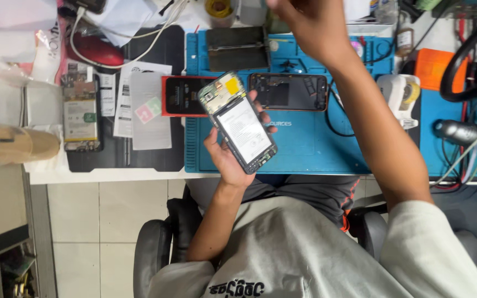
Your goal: The person works on a disassembled smartphone at a repair bench, lifting the battery and internal components from the phone body, then uses a heat gun to heat the screen assembly of another phone, prying at its edge, and wipes the screen with a paper wipe.
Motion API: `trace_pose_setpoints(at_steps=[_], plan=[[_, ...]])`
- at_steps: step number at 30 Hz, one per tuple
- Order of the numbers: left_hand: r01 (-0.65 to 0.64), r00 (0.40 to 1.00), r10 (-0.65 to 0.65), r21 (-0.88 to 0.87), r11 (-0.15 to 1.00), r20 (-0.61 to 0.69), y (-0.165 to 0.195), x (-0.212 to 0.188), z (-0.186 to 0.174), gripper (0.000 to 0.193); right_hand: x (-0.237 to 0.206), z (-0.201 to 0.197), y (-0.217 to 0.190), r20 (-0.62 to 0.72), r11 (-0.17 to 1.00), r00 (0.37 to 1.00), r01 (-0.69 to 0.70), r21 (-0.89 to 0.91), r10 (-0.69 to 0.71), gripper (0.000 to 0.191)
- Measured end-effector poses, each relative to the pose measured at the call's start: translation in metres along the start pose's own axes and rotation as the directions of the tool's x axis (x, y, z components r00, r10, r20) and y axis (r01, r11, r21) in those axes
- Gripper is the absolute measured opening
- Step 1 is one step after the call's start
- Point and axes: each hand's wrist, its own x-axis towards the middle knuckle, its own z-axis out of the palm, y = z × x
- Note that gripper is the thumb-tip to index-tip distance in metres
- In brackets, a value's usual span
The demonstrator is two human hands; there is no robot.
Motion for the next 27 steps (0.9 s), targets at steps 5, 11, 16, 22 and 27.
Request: trace_pose_setpoints(at_steps=[5,11,16,22,27], plan=[[0.065,0.997,-0.065,0.004,0.998,-0.041,-0.009,0.014,0.003,0.09,-0.09,-0.008,-0.114,-0.067,0.851,0.917,-0.335,0.404,0.393,0.018],[0.066,0.972,-0.073,0.039,0.997,0.225,-0.044,0.031,0.031,0.095,-0.159,0.016,-0.174,-0.371,0.884,0.809,-0.365,0.291,0.456,0.015],[0.055,0.959,-0.057,0.014,0.998,0.278,-0.07,0.035,0.049,0.096,-0.178,0.018,-0.177,-0.46,0.939,0.819,-0.313,0.146,0.344,0.016],[0.022,0.968,-0.016,-0.02,1.0,0.249,-0.089,0.032,0.056,0.1,-0.187,0.006,-0.175,-0.489,0.951,0.816,-0.287,0.119,0.308,0.016],[-0.001,0.974,0.019,-0.083,0.997,0.225,-0.093,0.033,0.061,0.102,-0.188,-0.005,-0.177,-0.436,0.981,0.883,-0.191,0.003,0.174,0.017]])
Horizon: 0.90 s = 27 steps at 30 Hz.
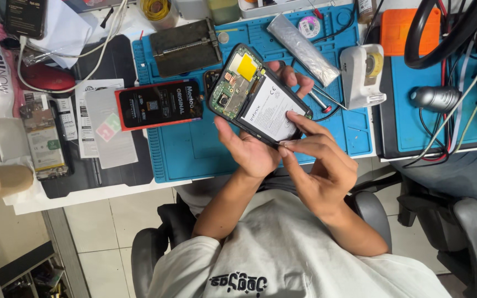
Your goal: The person works on a disassembled smartphone at a repair bench, lifting the battery and internal components from the phone body, then uses a heat gun to heat the screen assembly of another phone, prying at its edge, and wipes the screen with a paper wipe.
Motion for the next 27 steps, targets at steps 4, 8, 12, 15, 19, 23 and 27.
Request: trace_pose_setpoints(at_steps=[4,8,12,15,19,23,27], plan=[[-0.055,0.998,0.055,0.016,0.998,-0.019,0.002,-0.002,0.006,0.094,0.001,-0.006,-0.009,0.056,0.994,0.998,0.043,-0.104,-0.037,0.019],[-0.133,0.99,0.136,0.068,0.989,-0.046,0.0,-0.006,0.01,0.094,0.004,-0.007,-0.017,0.088,0.991,0.996,0.024,-0.13,-0.012,0.019],[-0.187,0.976,0.197,0.104,0.977,-0.095,-0.004,-0.009,0.009,0.098,0.008,-0.007,-0.02,0.116,0.983,0.993,0.035,-0.181,-0.014,0.02],[-0.221,0.961,0.237,0.117,0.968,-0.145,-0.006,-0.012,0.008,0.101,0.009,-0.01,-0.021,0.15,0.982,0.989,0.01,-0.188,0.019,0.018],[-0.239,0.958,0.257,0.134,0.962,-0.13,0.0,-0.012,0.007,0.105,0.009,-0.019,-0.02,0.182,0.988,0.971,-0.145,-0.057,0.154,0.018],[-0.238,0.962,0.237,0.01,0.971,-0.137,0.008,-0.009,0.01,0.105,0.008,-0.026,-0.015,0.109,0.986,0.98,-0.166,0.006,0.164,0.02],[-0.234,0.963,0.234,0.014,0.972,-0.131,0.01,-0.009,0.018,0.102,0.001,-0.019,-0.01,0.144,0.93,0.962,-0.264,0.257,0.234,0.016]])
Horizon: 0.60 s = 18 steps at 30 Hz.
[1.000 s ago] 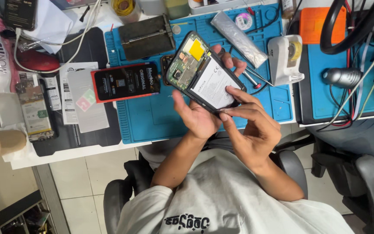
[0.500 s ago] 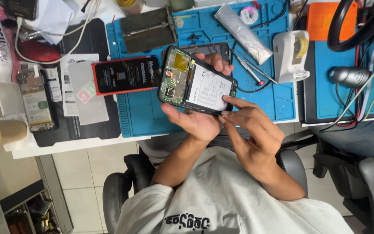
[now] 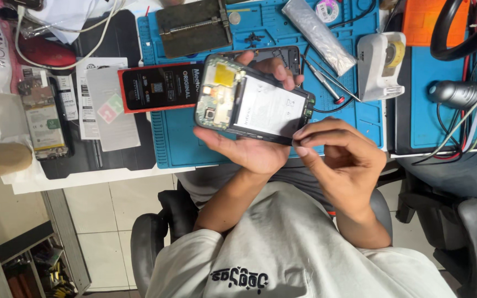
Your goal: The person works on a disassembled smartphone at a repair bench, lifting the battery and internal components from the phone body, then uses a heat gun to heat the screen assembly of another phone, prying at its edge, and wipes the screen with a paper wipe.
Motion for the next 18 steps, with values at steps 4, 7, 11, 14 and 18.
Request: trace_pose_setpoints(at_steps=[4,7,11,14,18], plan=[[-0.023,0.999,0.024,-0.023,0.999,0.039,0.001,0.0,0.002,0.099,-0.005,0.016,0.003,-0.135,0.996,0.989,-0.05,0.068,0.059,0.02],[-0.016,0.997,0.018,-0.033,0.999,0.073,0.004,0.0,0.001,0.097,-0.002,0.019,0.0,-0.188,0.983,0.98,0.037,-0.18,-0.071,0.019],[-0.048,0.994,0.048,-0.005,0.999,0.097,0.005,0.001,-0.001,0.096,0.002,0.018,-0.005,0.008,0.894,0.982,0.176,-0.412,-0.19,0.019],[-0.071,0.992,0.067,0.03,0.997,0.109,0.004,0.001,-0.004,0.096,0.002,0.019,-0.004,-0.039,0.934,0.99,0.114,-0.34,-0.136,0.019],[-0.073,0.993,0.069,0.04,0.997,0.093,0.003,0.004,-0.008,0.098,0.0,0.021,0.002,-0.043,0.941,0.991,0.103,-0.321,-0.123,0.02]])
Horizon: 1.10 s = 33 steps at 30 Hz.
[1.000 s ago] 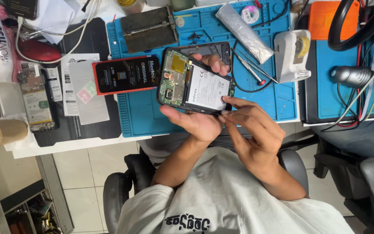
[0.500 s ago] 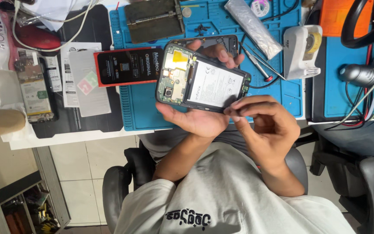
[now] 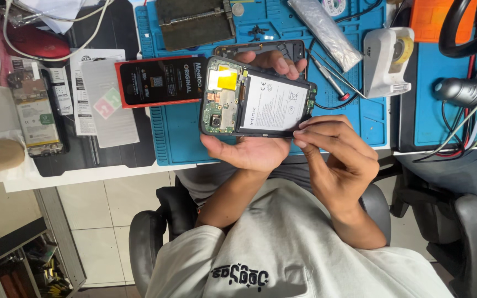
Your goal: The person works on a disassembled smartphone at a repair bench, lifting the battery and internal components from the phone body, then uses a heat gun to heat the screen assembly of another phone, prying at its edge, and wipes the screen with a paper wipe.
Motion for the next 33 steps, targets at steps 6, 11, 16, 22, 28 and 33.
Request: trace_pose_setpoints(at_steps=[6,11,16,22,28,33], plan=[[-0.014,1.0,0.014,0.01,1.0,0.012,0.0,-0.001,-0.003,0.099,0.002,0.0,0.001,0.023,0.998,1.0,0.019,-0.062,-0.018,0.02],[-0.035,0.999,0.035,0.026,0.999,0.001,-0.002,-0.002,-0.003,0.101,0.007,0.001,-0.01,0.074,0.984,0.996,0.065,-0.165,-0.053,0.023],[-0.125,0.992,0.126,0.044,0.991,-0.018,-0.007,-0.004,-0.002,0.102,0.006,0.005,-0.018,0.129,0.92,0.979,0.191,-0.342,-0.155,0.028],[-0.226,0.959,0.242,0.114,0.967,-0.147,-0.009,-0.003,-0.003,0.104,-0.001,0.018,0.002,0.08,0.884,0.942,0.334,-0.326,-0.327,0.034],[-0.246,0.956,0.263,0.131,0.96,-0.131,-0.003,-0.001,-0.006,0.097,-0.007,0.022,0.023,0.045,0.861,0.913,0.397,-0.318,-0.405,0.034],[-0.234,0.964,0.251,0.166,0.958,-0.09,0.004,-0.006,-0.008,0.103,-0.011,0.021,0.027,0.028,0.878,0.914,0.398,-0.267,-0.406,0.034]])
